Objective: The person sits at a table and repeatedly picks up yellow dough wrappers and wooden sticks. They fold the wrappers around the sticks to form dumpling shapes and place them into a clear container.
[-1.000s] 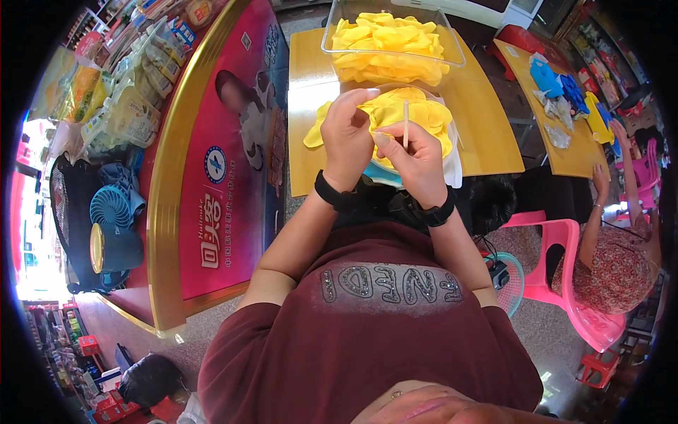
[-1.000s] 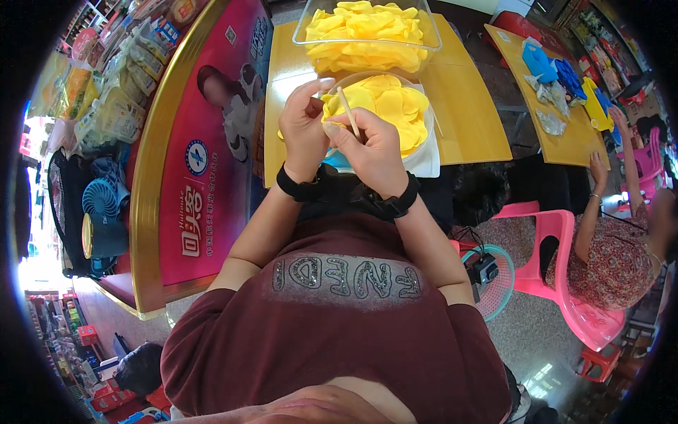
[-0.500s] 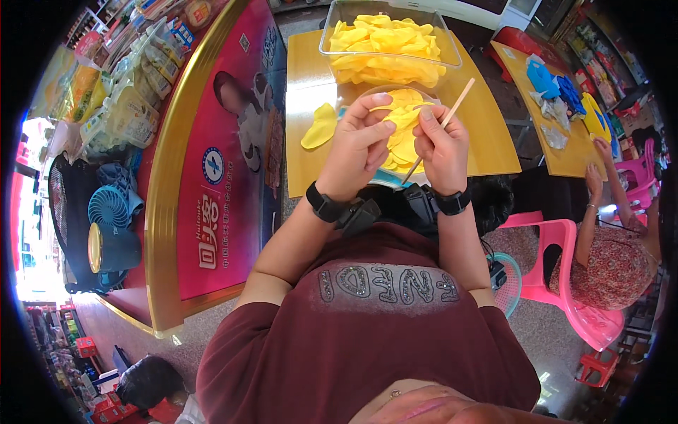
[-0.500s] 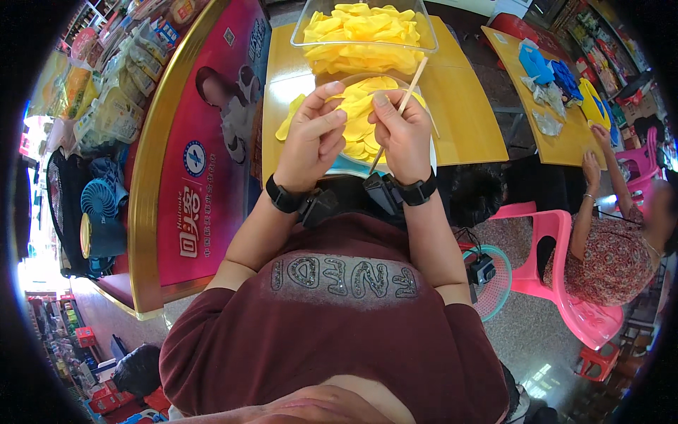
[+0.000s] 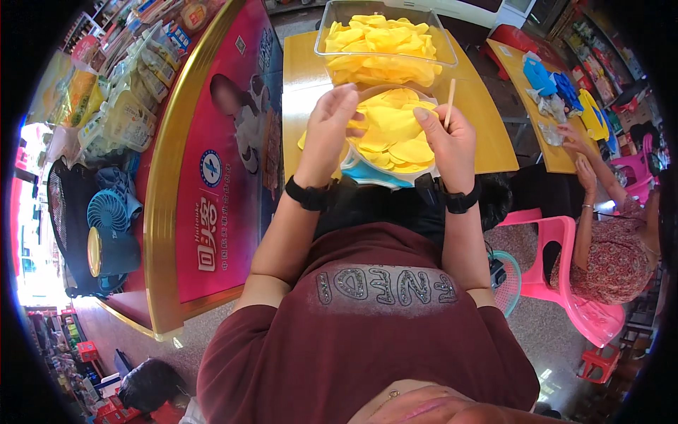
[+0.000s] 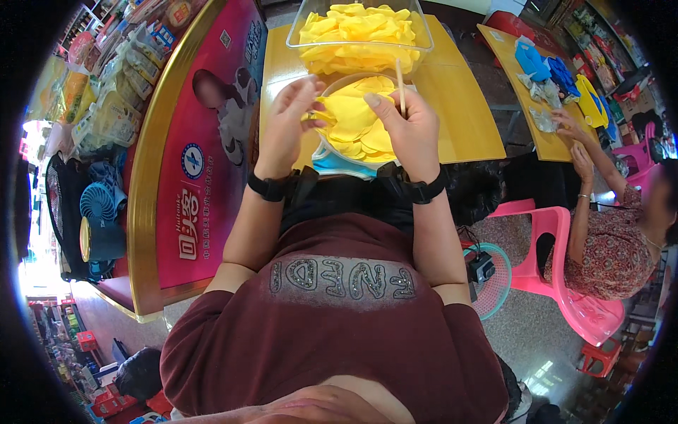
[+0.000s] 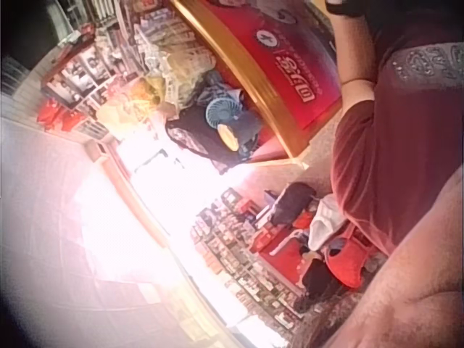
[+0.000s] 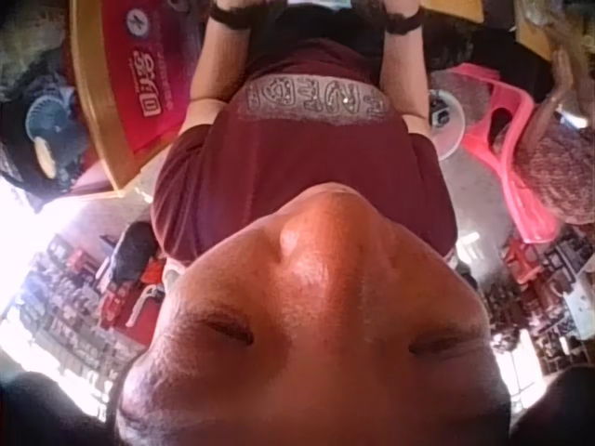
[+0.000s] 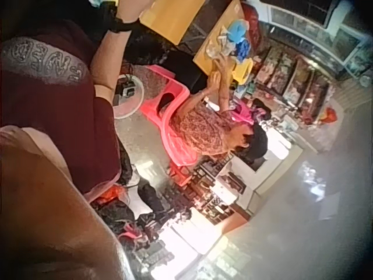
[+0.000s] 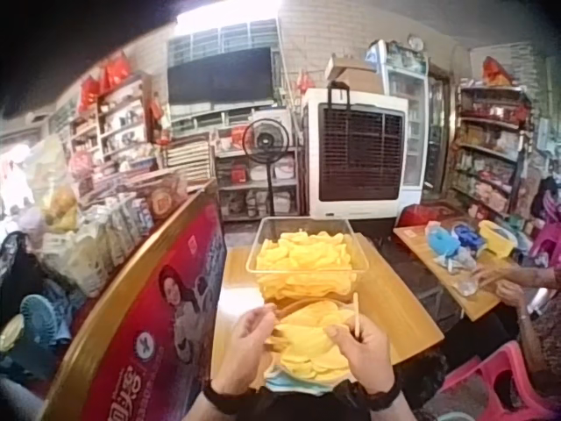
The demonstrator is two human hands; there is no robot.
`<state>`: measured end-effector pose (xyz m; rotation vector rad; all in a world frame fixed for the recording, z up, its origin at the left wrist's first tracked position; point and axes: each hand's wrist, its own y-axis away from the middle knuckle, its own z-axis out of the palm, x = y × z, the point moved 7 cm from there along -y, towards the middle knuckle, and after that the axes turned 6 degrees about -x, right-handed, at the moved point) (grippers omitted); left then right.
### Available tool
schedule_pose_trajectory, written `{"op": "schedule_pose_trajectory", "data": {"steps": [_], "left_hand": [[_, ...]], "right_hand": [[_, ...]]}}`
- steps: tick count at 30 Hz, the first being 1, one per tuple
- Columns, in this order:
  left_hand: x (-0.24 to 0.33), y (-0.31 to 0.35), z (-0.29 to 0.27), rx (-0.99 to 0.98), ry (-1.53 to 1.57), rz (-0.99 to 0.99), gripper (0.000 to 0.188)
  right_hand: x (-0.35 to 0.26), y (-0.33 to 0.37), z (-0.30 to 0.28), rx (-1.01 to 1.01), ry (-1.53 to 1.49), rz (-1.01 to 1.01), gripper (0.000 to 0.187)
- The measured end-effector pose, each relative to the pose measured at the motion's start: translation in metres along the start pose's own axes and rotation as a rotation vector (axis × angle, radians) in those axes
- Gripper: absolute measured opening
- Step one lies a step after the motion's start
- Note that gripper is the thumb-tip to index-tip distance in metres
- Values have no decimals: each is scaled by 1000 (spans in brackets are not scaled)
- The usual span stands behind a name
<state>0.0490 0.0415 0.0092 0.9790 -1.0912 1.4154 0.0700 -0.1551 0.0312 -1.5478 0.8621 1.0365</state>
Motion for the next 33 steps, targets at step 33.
{"op": "schedule_pose_trajectory", "data": {"steps": [33], "left_hand": [[0,-3,-5,41,-201,233,26]], "right_hand": [[7,9,51,-333,98,119,28]]}}
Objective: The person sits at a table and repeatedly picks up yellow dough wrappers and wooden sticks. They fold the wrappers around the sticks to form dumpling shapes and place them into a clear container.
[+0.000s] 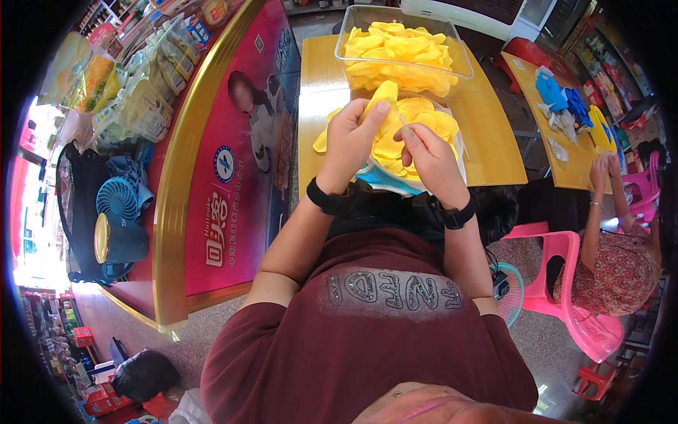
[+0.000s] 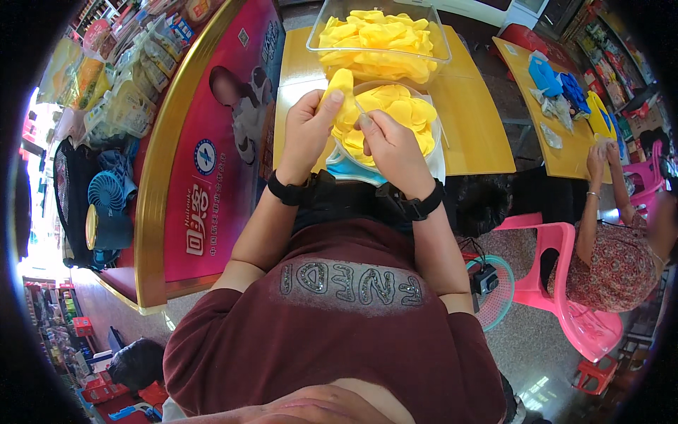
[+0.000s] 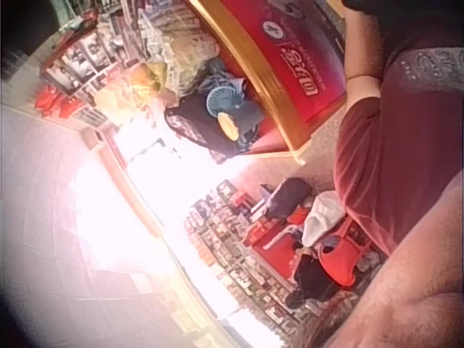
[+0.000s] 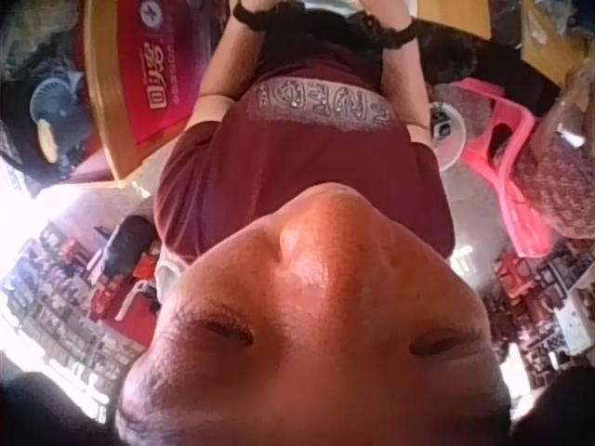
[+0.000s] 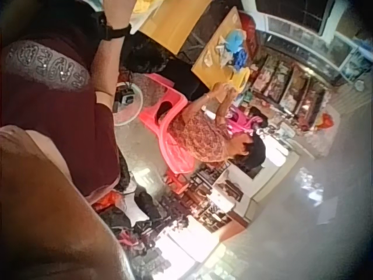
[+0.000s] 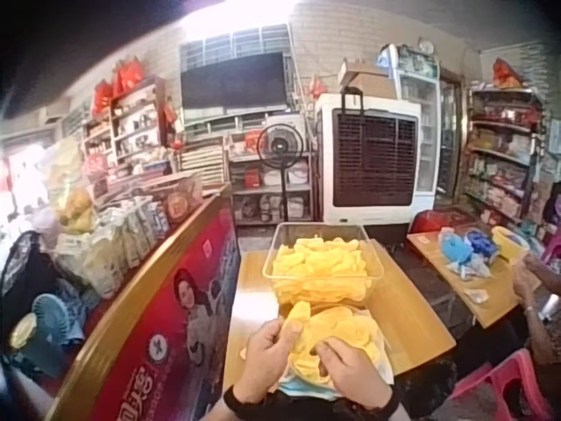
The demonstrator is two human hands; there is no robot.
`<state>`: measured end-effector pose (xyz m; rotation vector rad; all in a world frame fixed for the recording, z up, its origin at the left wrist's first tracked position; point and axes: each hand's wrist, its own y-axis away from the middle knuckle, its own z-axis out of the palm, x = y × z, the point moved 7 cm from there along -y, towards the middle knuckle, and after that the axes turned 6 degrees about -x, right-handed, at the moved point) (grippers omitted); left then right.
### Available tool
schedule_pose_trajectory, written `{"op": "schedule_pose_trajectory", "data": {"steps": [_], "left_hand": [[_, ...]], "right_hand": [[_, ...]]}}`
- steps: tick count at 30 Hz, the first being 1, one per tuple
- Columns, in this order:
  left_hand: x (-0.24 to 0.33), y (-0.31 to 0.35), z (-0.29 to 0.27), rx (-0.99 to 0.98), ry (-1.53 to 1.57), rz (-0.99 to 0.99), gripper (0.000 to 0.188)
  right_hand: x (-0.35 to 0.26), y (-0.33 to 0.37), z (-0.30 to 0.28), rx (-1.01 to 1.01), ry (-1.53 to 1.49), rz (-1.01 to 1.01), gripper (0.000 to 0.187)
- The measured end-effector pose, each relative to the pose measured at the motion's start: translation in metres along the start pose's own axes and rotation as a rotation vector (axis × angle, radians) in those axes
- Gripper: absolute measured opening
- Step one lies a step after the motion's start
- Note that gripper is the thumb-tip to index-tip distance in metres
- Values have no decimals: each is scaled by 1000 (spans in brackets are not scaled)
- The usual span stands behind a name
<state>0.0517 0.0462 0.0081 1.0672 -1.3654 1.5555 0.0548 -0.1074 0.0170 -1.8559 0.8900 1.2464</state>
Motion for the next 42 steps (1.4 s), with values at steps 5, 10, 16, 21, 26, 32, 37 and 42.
{"op": "schedule_pose_trajectory", "data": {"steps": [5,10,16,21,26,32,37,42], "left_hand": [[1,2,12,-91,-27,33,28],[3,3,14,-75,106,-41,29],[4,15,30,-82,103,38,30],[11,13,25,-109,-45,19,30],[20,12,15,-80,108,-73,27],[19,20,29,-53,253,-45,24],[20,22,34,-85,178,-22,24],[30,14,24,-16,91,0,26]], "right_hand": [[-2,0,-7,53,-58,-21,26],[0,0,1,-44,13,-23,24],[1,1,1,77,-191,-64,20],[-3,4,-2,73,-224,-51,20],[-8,4,-6,-44,-51,-52,20],[-9,6,4,-3,-197,-79,18],[-9,9,0,40,-325,-30,16],[-4,5,-10,-2,-191,-31,16]]}}
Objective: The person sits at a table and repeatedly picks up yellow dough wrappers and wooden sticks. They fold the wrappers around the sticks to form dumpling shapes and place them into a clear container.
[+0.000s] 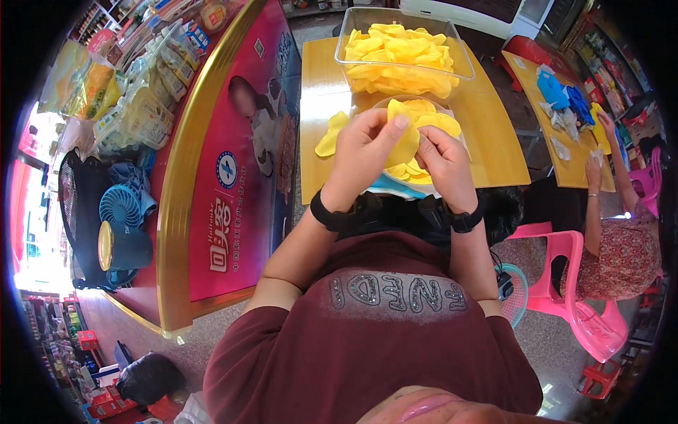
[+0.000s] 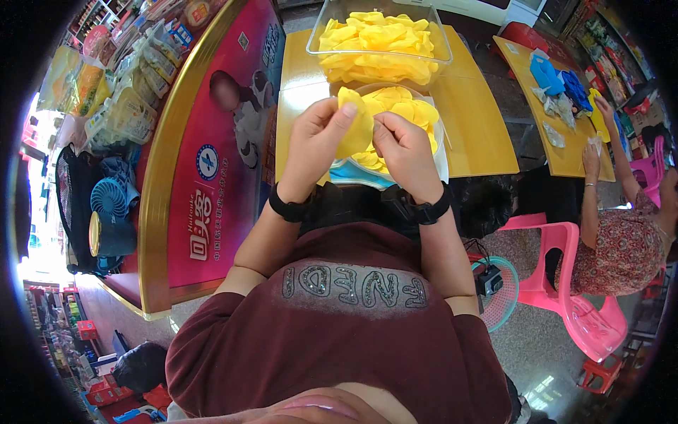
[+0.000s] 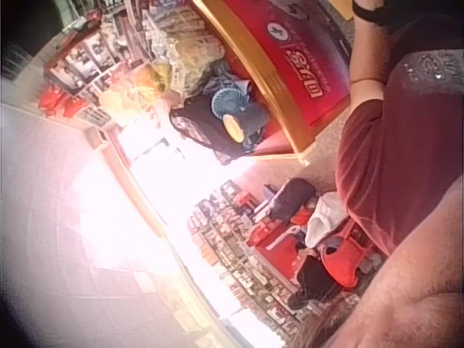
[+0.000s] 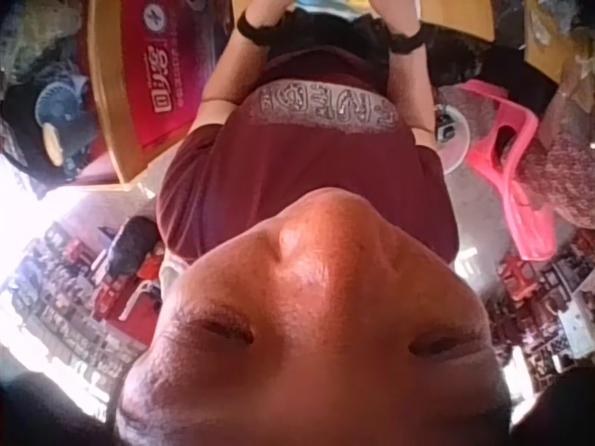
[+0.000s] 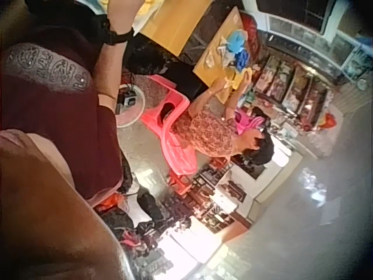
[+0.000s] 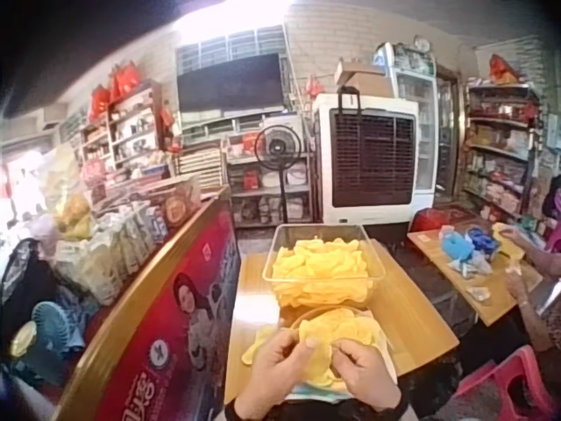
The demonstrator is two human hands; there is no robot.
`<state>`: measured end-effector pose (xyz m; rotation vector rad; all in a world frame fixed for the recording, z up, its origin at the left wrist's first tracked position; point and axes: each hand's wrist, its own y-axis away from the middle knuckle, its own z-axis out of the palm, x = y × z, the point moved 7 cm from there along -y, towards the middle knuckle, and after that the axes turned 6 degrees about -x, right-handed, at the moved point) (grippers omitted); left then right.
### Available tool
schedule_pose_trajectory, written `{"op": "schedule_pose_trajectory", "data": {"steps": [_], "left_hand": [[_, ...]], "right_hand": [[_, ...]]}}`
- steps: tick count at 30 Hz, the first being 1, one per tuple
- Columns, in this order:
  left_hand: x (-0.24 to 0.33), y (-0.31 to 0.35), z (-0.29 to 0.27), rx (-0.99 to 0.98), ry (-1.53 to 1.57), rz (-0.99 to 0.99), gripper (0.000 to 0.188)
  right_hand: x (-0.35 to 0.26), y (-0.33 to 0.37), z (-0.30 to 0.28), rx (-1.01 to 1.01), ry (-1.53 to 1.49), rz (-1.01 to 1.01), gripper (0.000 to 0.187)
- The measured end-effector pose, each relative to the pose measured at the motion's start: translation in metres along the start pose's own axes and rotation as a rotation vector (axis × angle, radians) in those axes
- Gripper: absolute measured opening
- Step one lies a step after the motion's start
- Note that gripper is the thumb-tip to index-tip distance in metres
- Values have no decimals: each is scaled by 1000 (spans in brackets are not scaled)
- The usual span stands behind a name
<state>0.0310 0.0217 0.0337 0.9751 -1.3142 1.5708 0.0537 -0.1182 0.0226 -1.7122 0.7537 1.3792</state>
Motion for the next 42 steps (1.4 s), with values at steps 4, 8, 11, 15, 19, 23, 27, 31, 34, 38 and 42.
{"op": "schedule_pose_trajectory", "data": {"steps": [4,8,11,15,19,23,27,31,34,38,42], "left_hand": [[0,3,-5,69,42,30,26],[4,8,-6,147,137,95,25],[8,8,-11,191,166,107,25],[4,9,-11,165,140,77,23],[0,11,-11,119,82,136,19],[11,9,-8,193,172,121,15],[6,5,-11,144,150,84,14],[-9,4,-12,84,43,48,13],[-9,-1,-16,77,11,13,14],[2,3,-6,121,220,-25,15],[-13,13,5,46,125,30,18]], "right_hand": [[-1,2,12,7,-56,-52,17],[0,3,19,66,-126,-44,19],[0,3,21,52,-168,-20,20],[4,4,26,1,-336,50,21],[2,6,29,10,-320,59,21],[0,5,24,-25,-285,58,20],[0,4,21,-28,-240,18,18],[-1,3,18,7,-197,25,17],[4,2,17,25,-149,-17,17],[2,2,15,32,-48,-58,16],[-1,6,15,100,-125,-42,15]]}}
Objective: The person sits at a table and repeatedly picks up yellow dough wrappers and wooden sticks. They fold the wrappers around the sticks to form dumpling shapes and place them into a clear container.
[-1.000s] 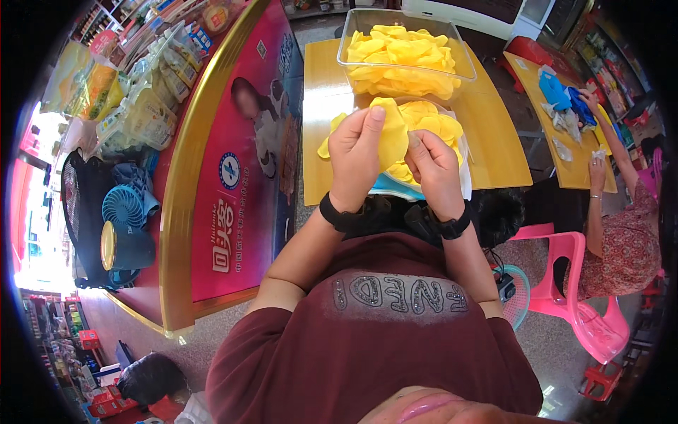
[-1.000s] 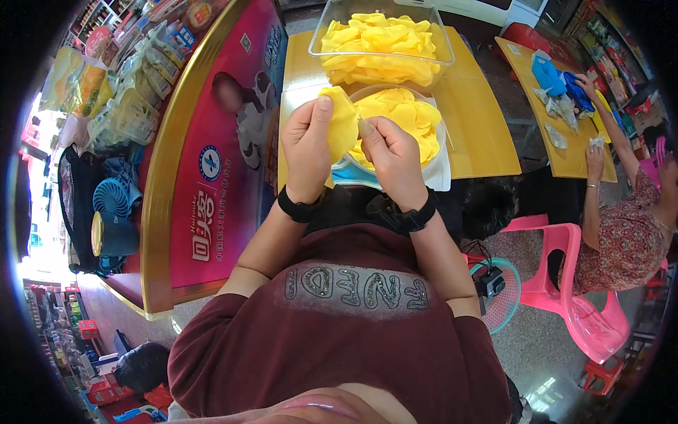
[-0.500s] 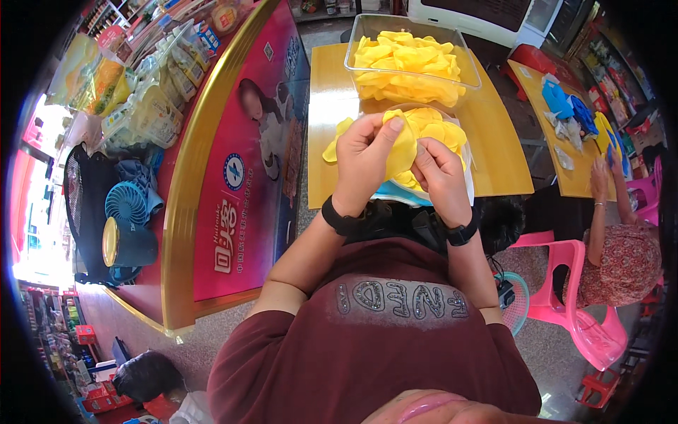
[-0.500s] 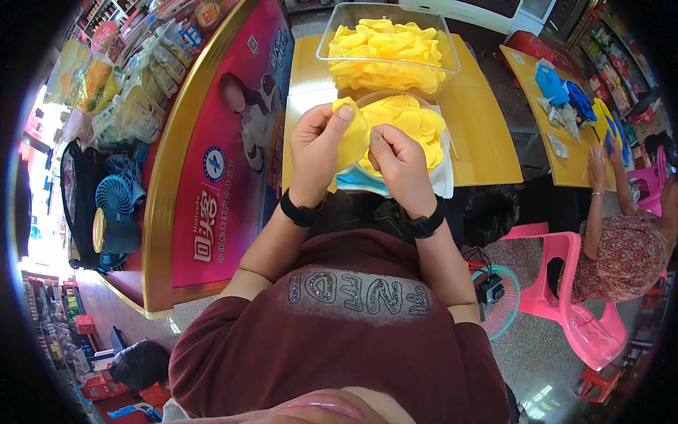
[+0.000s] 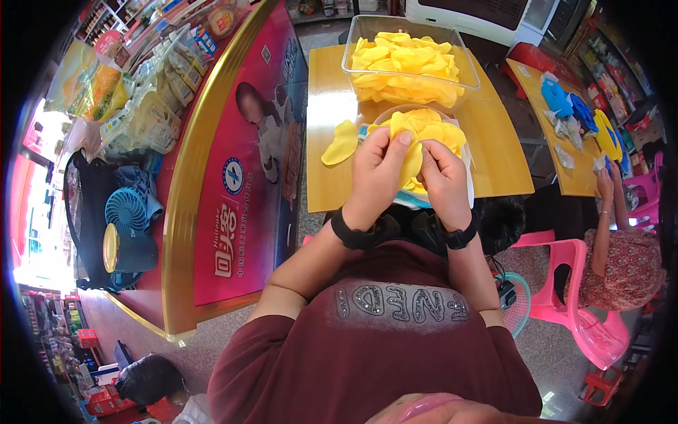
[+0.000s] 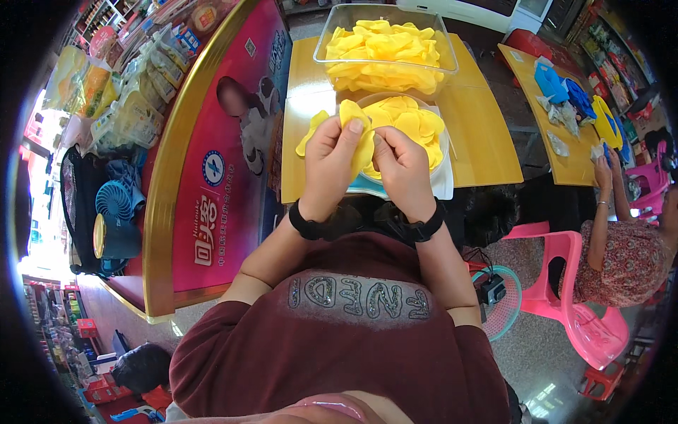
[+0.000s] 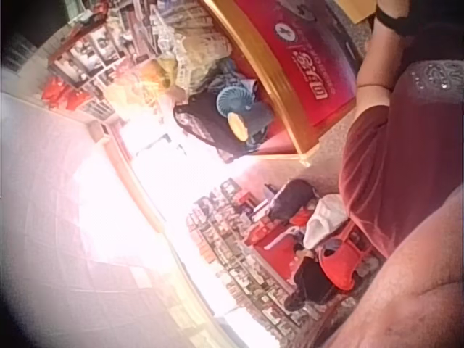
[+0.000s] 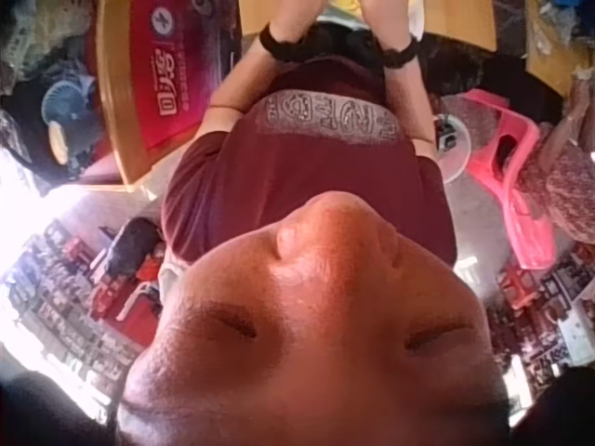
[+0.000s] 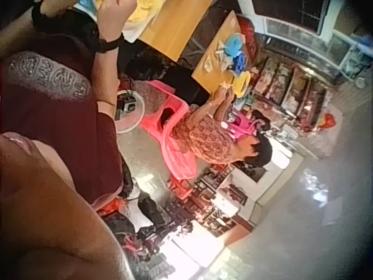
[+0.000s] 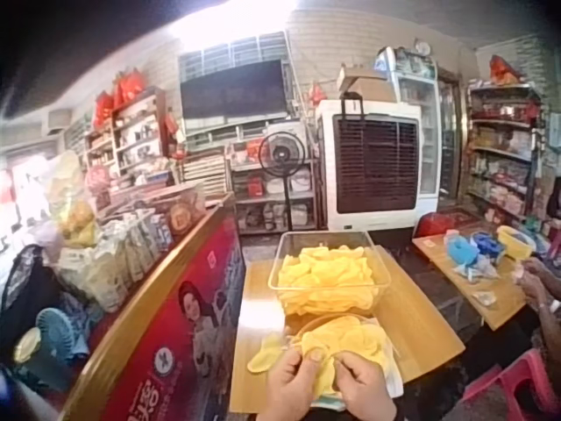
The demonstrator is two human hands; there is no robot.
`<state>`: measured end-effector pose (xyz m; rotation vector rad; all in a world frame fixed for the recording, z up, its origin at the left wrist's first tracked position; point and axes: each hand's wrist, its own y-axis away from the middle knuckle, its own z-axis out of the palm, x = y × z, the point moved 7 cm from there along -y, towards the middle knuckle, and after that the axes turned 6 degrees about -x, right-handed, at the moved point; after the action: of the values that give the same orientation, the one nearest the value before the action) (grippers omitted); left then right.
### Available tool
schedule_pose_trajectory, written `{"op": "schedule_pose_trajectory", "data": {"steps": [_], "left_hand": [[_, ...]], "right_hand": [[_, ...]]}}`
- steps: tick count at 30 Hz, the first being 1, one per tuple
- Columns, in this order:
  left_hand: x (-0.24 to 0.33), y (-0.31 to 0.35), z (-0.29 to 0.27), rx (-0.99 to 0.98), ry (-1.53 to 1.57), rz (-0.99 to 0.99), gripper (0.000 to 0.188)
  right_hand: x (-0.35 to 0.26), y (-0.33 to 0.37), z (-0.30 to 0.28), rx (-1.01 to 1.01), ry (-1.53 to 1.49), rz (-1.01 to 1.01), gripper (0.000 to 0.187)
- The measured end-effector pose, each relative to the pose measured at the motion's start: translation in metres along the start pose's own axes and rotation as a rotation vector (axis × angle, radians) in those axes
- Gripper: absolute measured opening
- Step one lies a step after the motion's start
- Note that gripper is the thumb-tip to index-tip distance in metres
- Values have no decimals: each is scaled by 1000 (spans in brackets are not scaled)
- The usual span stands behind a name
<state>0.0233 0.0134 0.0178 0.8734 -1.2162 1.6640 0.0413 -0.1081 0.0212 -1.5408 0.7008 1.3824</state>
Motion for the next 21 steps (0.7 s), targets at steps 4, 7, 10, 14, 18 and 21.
{"op": "schedule_pose_trajectory", "data": {"steps": [4,7,10,14,18,21], "left_hand": [[8,-5,-1,-37,30,0,19],[24,-7,-6,-1,-80,112,19],[45,-10,-10,-145,-477,395,18],[71,-4,3,-388,-662,626,21],[46,-11,-7,-156,-206,356,25],[26,-15,-12,29,-36,57,25]], "right_hand": [[-2,0,0,-50,-22,10,15],[-4,-3,-2,-173,105,27,16],[-3,-4,-1,-253,233,43,16],[0,-7,-7,-131,192,8,16],[-5,-8,-12,-93,168,9,16],[-5,-7,-10,-93,159,-2,16]]}}
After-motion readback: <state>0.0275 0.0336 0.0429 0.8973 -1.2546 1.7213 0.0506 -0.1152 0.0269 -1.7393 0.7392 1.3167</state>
